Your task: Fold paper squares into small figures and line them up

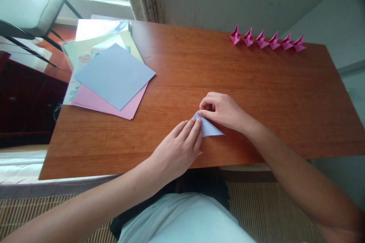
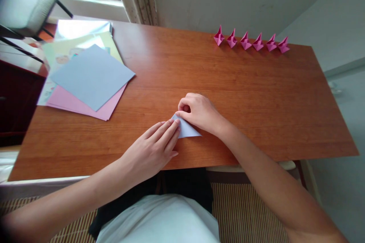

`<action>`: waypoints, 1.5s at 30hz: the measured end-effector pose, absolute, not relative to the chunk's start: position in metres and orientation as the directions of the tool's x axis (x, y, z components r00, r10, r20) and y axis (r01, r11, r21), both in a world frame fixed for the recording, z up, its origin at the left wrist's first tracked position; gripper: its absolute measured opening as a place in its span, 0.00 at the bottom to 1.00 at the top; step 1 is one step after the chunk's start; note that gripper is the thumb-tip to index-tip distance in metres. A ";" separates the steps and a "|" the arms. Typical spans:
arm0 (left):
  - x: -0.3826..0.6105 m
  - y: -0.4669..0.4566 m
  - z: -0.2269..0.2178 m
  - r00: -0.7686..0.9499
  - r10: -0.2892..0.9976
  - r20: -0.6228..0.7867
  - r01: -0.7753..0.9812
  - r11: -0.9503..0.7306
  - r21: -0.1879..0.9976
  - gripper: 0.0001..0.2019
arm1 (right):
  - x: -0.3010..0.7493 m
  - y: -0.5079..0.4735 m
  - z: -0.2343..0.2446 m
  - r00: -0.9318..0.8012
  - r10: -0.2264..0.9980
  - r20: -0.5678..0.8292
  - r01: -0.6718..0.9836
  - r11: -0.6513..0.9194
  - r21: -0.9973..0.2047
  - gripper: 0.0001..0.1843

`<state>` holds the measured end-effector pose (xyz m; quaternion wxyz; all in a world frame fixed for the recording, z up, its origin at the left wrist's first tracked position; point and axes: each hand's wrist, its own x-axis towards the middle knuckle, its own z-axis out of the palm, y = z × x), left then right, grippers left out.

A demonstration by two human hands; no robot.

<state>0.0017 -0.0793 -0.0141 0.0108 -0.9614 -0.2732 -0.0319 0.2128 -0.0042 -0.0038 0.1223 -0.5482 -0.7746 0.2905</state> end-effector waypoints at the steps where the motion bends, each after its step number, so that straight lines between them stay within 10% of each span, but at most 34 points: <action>1: 0.002 -0.080 -0.013 0.845 0.532 0.053 0.533 -0.846 0.010 0.28 | 0.213 -0.004 -0.004 -0.370 0.920 -0.130 0.778 0.230 -0.584 0.06; 45: -0.002 -0.078 -0.013 0.828 0.558 0.048 0.545 -0.822 0.165 0.27 | 0.210 -0.004 -0.003 -0.358 0.925 -0.127 0.792 0.228 -0.566 0.06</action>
